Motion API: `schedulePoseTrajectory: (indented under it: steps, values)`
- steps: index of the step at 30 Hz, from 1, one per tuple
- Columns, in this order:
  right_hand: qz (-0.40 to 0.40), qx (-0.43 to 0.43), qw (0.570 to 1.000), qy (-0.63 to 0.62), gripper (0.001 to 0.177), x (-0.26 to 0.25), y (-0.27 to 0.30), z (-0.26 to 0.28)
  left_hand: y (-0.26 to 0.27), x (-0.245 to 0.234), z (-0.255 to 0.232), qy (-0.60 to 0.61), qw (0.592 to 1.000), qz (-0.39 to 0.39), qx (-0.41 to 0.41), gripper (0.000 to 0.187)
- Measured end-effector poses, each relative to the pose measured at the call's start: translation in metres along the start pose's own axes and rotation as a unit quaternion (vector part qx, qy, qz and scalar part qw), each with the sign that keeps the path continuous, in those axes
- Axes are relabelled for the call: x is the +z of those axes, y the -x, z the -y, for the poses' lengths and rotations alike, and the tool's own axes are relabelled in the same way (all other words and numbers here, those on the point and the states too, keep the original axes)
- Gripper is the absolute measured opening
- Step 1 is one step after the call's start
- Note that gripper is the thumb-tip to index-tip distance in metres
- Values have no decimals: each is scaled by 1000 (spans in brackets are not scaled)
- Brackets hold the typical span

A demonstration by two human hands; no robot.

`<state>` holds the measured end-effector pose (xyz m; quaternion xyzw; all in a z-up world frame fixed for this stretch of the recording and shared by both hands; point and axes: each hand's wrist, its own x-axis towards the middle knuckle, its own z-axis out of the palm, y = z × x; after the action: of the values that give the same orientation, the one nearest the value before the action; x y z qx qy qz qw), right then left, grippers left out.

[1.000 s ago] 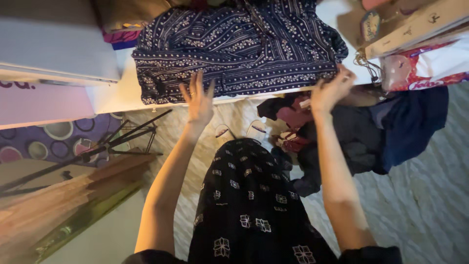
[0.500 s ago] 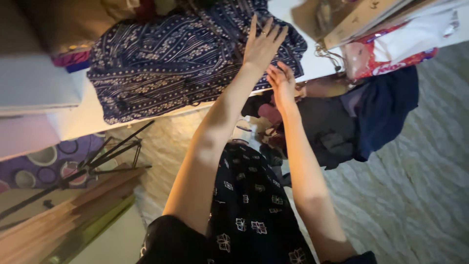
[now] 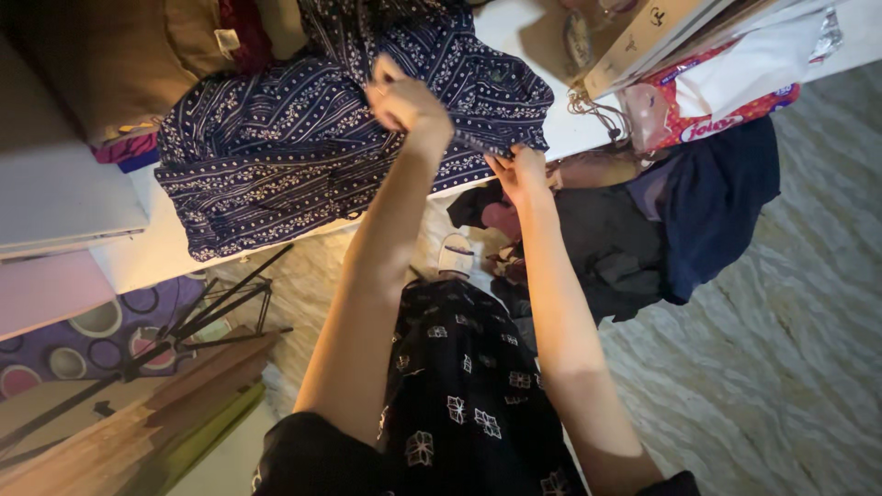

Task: The person folds a pink patterned cloth, a beige t-shirt, and a dark blue patterned shirt on a white countertop. Each item is smoothed and folded into a compact rectangle and stacked on the counter.

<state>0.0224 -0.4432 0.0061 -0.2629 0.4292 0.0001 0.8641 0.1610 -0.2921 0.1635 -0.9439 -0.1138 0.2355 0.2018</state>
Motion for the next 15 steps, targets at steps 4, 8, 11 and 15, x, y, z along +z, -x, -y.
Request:
schedulePoseTrajectory:
  steps: [4, 8, 11, 15]
  values:
    - [29, 14, 999, -8, 24, -6, -3, 1, -32, 9, 46, 245, 969, 0, -18, 57]
    - [23, 11, 1000, -1, 19, -4, 0, 3, -76, 34, 59, 588, 794, -155, 14, 68]
    - [28, 18, 999, -6, 20, -5, 1, 1, -73, 79, 73, 664, 650, -353, 106, 80]
    - [40, 19, 999, 0, 16, -9, -5, 5, -26, 133, 89, 822, 450, -349, -2, 116]
